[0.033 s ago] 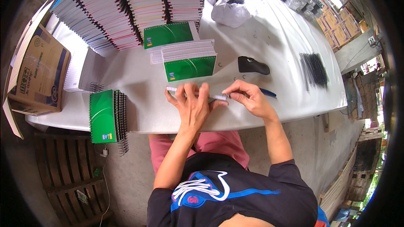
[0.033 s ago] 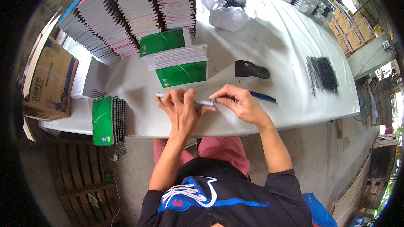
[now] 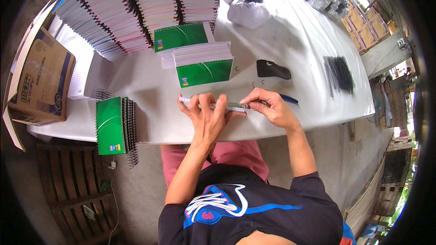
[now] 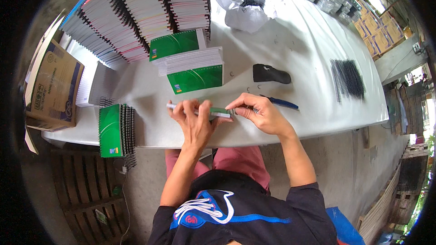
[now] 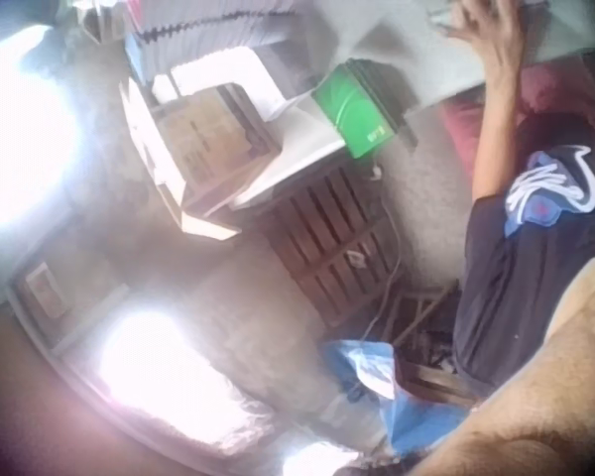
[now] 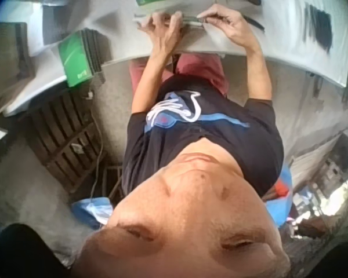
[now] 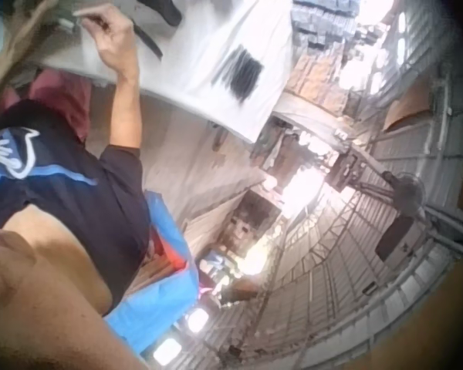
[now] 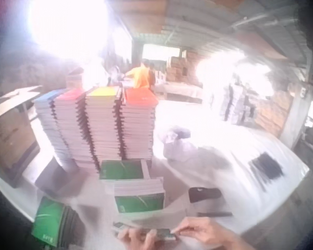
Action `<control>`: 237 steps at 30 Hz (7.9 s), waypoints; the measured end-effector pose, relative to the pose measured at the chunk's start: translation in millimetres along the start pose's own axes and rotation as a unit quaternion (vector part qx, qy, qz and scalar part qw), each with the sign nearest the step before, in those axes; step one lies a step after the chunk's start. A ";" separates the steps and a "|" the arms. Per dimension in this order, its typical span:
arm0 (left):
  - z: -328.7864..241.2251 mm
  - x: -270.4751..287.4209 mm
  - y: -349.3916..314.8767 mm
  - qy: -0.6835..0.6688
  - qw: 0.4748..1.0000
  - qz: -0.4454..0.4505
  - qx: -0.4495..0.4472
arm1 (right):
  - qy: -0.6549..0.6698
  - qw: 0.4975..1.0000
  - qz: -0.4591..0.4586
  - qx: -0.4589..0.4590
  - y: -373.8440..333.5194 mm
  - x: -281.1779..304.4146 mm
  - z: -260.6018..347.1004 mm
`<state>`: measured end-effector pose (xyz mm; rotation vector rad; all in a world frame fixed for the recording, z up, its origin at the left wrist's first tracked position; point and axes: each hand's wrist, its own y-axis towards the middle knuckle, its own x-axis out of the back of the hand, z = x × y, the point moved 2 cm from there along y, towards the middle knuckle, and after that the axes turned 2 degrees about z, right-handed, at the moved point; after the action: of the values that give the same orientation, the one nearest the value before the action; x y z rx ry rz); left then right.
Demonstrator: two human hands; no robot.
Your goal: The person inserts a metal spiral coil into the punched holes of several notebook covers and stacks of paper by hand, then uses pliers to cut and crimp the ends of the wire to secure the binding.
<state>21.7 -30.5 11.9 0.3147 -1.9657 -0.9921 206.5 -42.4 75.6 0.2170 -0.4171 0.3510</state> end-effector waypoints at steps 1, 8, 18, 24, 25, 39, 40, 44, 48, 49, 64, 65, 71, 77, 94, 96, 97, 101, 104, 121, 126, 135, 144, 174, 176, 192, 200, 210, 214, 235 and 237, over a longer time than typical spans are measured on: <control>2.9 5.8 -8.2 -0.001 0.999 -0.028 -0.028 | -0.008 1.000 0.014 0.023 -2.0 -0.2 5.3; 4.4 25.9 -24.7 0.001 0.986 -0.146 -0.079 | -0.039 0.997 -0.013 0.058 -15.6 -1.5 40.9; 5.0 30.5 -28.1 -0.057 0.980 -0.170 -0.090 | -0.108 0.993 -0.012 0.048 -22.8 -12.7 34.5; 9.8 33.3 -25.8 -0.069 0.973 -0.205 -0.078 | -0.122 0.989 0.002 0.086 -26.3 -16.1 41.2; 8.6 35.2 -22.7 -0.063 0.974 -0.204 -0.081 | -0.129 0.988 -0.003 0.090 -26.1 -16.4 43.0; -3.7 32.1 11.0 -0.065 0.992 0.107 0.028 | -0.290 0.956 0.025 0.032 -28.8 -18.4 33.8; -4.2 29.7 12.8 -0.047 0.994 0.098 0.022 | -0.228 0.974 0.014 -0.003 -27.3 -19.2 26.4; -5.7 20.7 14.8 -0.003 0.996 0.089 0.004 | 0.046 0.985 -0.007 -0.166 -15.6 -14.4 31.4; 1.3 12.0 10.1 -0.040 0.994 0.100 -0.006 | -0.097 0.991 -0.076 -0.045 -21.3 -11.6 18.4; 1.4 12.1 11.5 -0.037 0.993 0.111 -0.014 | -0.097 0.989 -0.106 -0.045 -23.8 -13.0 20.4; -0.7 18.4 33.2 -0.098 0.981 0.166 0.013 | -0.122 0.986 0.035 -0.105 -9.4 18.0 16.5; -0.2 17.9 32.8 -0.102 0.983 0.156 0.004 | -0.072 0.992 0.019 -0.099 -6.8 34.0 -0.4; 0.6 19.1 33.9 -0.136 0.979 0.150 -0.014 | -0.417 0.902 -0.109 -0.020 -0.5 85.8 -92.6; 3.2 19.3 32.4 -0.153 0.980 0.123 -0.014 | 0.169 0.972 -0.146 0.069 5.4 63.7 -47.5; 15.1 7.3 31.3 -0.204 0.970 0.129 0.019 | -0.012 0.999 -0.001 0.046 25.1 8.7 -19.1; 16.3 8.6 30.8 -0.229 0.969 0.089 0.038 | 0.085 0.991 -0.045 0.090 26.1 11.4 -26.6; 16.9 7.4 31.5 -0.238 0.966 0.082 0.049 | 0.196 0.970 -0.023 0.139 22.8 10.1 -23.5; 23.7 3.0 31.3 -0.311 0.942 0.092 0.085 | 0.047 0.993 -0.061 0.095 29.6 4.7 -18.9; 23.8 1.8 29.1 -0.364 0.917 0.093 0.134 | 0.101 0.991 -0.055 0.068 27.5 8.3 -17.9; 32.2 -12.1 22.5 -0.459 0.856 0.159 0.176 | 0.071 0.996 -0.037 0.043 53.8 -10.5 -10.4; 32.5 -13.0 21.5 -0.454 0.854 0.163 0.194 | 0.004 0.999 -0.011 0.041 55.2 -19.8 8.3; 30.4 -9.4 19.8 -0.444 0.869 0.158 0.151 | -0.027 0.998 -0.047 0.031 50.5 -13.5 0.3; 39.3 -9.2 12.5 -0.586 0.723 0.160 0.329 | -0.480 0.795 -0.286 -0.236 -35.0 77.8 -56.0; 34.4 -3.1 14.2 -0.619 0.734 0.187 0.208 | -0.433 0.844 -0.230 -0.217 -84.9 1.1 -41.8; 36.1 -2.0 13.4 -0.633 0.733 0.168 0.182 | -0.434 0.843 -0.233 -0.215 -84.2 0.5 -42.5; 31.2 2.3 17.8 -0.650 0.700 0.113 0.275 | -0.447 0.837 -0.235 -0.213 -84.6 1.2 -43.1; 28.3 3.0 17.8 -0.675 0.643 0.060 0.357 | -0.446 0.836 -0.238 -0.213 -85.2 0.6 -44.6; 35.2 -0.8 9.1 -0.679 0.653 0.068 0.330 | -0.450 0.836 -0.232 -0.212 -85.1 1.3 -41.2; 34.8 1.2 9.9 -0.688 0.643 0.050 0.332 | -0.448 0.837 -0.238 -0.207 -82.8 0.9 -39.3; 23.2 6.7 23.6 -0.547 0.758 0.191 0.300 | -0.417 0.822 -0.330 -0.202 -89.6 -0.2 -46.2; 22.5 6.4 19.0 -0.520 0.757 0.206 0.339 | -0.398 0.822 -0.366 -0.178 -98.2 -4.8 -57.4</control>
<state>2.8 -9.9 23.5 -0.4036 -3.1909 -0.0277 259.7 -118.0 9.2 0.1320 -1.1675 -0.6203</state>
